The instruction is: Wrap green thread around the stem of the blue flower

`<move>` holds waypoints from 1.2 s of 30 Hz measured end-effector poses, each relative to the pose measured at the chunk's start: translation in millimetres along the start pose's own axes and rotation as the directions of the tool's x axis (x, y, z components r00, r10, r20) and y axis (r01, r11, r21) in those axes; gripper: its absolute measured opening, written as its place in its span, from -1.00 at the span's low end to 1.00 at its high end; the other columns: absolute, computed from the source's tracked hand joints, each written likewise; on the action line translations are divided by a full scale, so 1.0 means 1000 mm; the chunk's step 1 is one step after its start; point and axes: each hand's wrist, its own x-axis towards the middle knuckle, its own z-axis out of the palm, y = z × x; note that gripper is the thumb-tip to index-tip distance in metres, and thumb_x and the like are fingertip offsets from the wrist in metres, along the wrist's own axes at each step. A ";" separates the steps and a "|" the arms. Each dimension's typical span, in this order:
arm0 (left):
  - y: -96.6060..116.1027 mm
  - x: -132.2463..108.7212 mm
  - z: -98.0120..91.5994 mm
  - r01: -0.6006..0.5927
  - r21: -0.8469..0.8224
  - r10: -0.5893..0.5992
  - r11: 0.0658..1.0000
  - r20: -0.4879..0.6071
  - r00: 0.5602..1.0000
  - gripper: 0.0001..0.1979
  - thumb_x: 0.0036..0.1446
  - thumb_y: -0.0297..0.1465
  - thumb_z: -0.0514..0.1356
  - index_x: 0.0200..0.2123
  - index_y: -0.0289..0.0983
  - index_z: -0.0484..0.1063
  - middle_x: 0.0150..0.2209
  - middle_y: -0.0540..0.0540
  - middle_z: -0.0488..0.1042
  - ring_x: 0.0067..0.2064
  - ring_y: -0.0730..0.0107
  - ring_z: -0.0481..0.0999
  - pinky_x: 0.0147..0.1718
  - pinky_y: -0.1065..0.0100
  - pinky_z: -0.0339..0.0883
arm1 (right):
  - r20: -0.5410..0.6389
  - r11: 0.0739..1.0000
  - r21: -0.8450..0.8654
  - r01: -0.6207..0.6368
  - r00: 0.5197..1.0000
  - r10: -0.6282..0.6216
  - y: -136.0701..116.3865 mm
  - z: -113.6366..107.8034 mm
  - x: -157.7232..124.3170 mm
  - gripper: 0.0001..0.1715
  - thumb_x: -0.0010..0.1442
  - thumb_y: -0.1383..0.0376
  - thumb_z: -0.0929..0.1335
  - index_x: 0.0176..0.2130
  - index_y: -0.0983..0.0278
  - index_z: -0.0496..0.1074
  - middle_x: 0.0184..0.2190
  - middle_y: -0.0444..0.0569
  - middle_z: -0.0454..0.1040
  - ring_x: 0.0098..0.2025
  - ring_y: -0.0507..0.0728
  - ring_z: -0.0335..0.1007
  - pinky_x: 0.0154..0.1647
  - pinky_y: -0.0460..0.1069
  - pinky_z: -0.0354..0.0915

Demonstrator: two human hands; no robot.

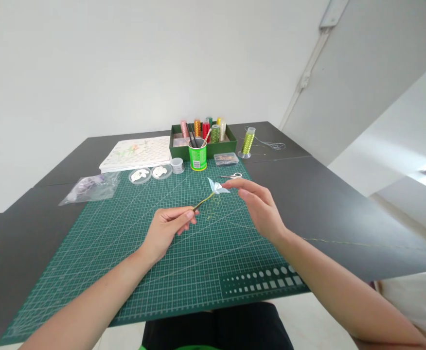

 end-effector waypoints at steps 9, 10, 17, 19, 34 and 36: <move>0.001 -0.003 0.006 0.127 -0.058 -0.122 0.990 0.074 0.990 -0.63 -0.01 -0.10 0.49 -0.49 -0.33 0.66 -0.55 -0.08 0.48 -0.59 0.58 0.17 -0.62 0.45 -0.03 | 0.043 0.992 0.077 -0.101 0.994 0.098 -0.011 0.017 -0.007 -0.85 0.25 0.22 0.41 -0.22 0.20 0.60 -0.19 -0.06 0.63 -0.07 0.15 0.51 0.08 0.12 0.34; 0.000 -0.003 0.007 0.138 -0.066 -0.133 0.988 0.073 0.988 -0.63 -0.02 -0.10 0.49 -0.48 -0.33 0.66 -0.55 -0.08 0.48 -0.59 0.58 0.16 -0.62 0.45 -0.04 | 0.040 0.990 0.095 -0.103 0.994 0.100 -0.011 0.017 -0.007 -0.83 0.25 0.25 0.38 -0.23 0.21 0.60 -0.19 -0.06 0.63 -0.07 0.15 0.52 0.09 0.12 0.34; -0.004 -0.003 0.008 0.157 -0.082 -0.150 0.984 0.083 0.985 -0.61 -0.02 -0.09 0.49 -0.50 -0.34 0.65 -0.56 -0.06 0.44 -0.58 0.60 0.16 -0.62 0.45 -0.05 | 0.008 0.989 0.062 -0.138 0.990 0.138 -0.009 0.018 -0.007 -0.87 0.22 0.21 0.44 -0.24 0.21 0.57 -0.22 -0.08 0.62 -0.10 0.12 0.52 0.09 0.12 0.35; -0.003 -0.003 0.008 0.163 -0.090 -0.156 0.982 0.085 0.984 -0.61 -0.03 -0.09 0.50 -0.50 -0.33 0.65 -0.56 -0.05 0.44 -0.58 0.60 0.17 -0.62 0.46 -0.06 | -0.001 0.991 0.040 -0.128 0.992 0.128 -0.007 0.021 -0.007 -0.88 0.20 0.21 0.47 -0.25 0.21 0.57 -0.25 -0.10 0.60 -0.12 0.11 0.51 0.06 0.11 0.35; -0.003 -0.001 0.007 0.186 -0.138 -0.174 0.973 0.098 0.980 -0.61 -0.03 -0.10 0.50 -0.52 -0.34 0.62 -0.59 0.01 0.37 -0.60 0.65 0.15 -0.61 0.49 -0.05 | -0.073 0.966 0.205 -0.159 0.982 0.177 -0.002 0.022 -0.008 -0.89 0.16 0.25 0.50 -0.38 0.21 0.55 -0.39 -0.16 0.50 -0.30 0.04 0.35 -0.16 0.01 0.27; -0.004 -0.001 0.007 0.198 -0.153 -0.183 0.968 0.107 0.977 -0.60 -0.05 -0.10 0.51 -0.52 -0.34 0.63 -0.59 0.03 0.35 -0.60 0.66 0.16 -0.62 0.51 -0.04 | -0.062 0.923 0.334 -0.192 0.972 0.225 -0.002 0.022 -0.007 -0.89 0.14 0.25 0.52 -0.38 0.21 0.56 -0.39 -0.16 0.48 -0.31 0.02 0.31 -0.20 -0.02 0.24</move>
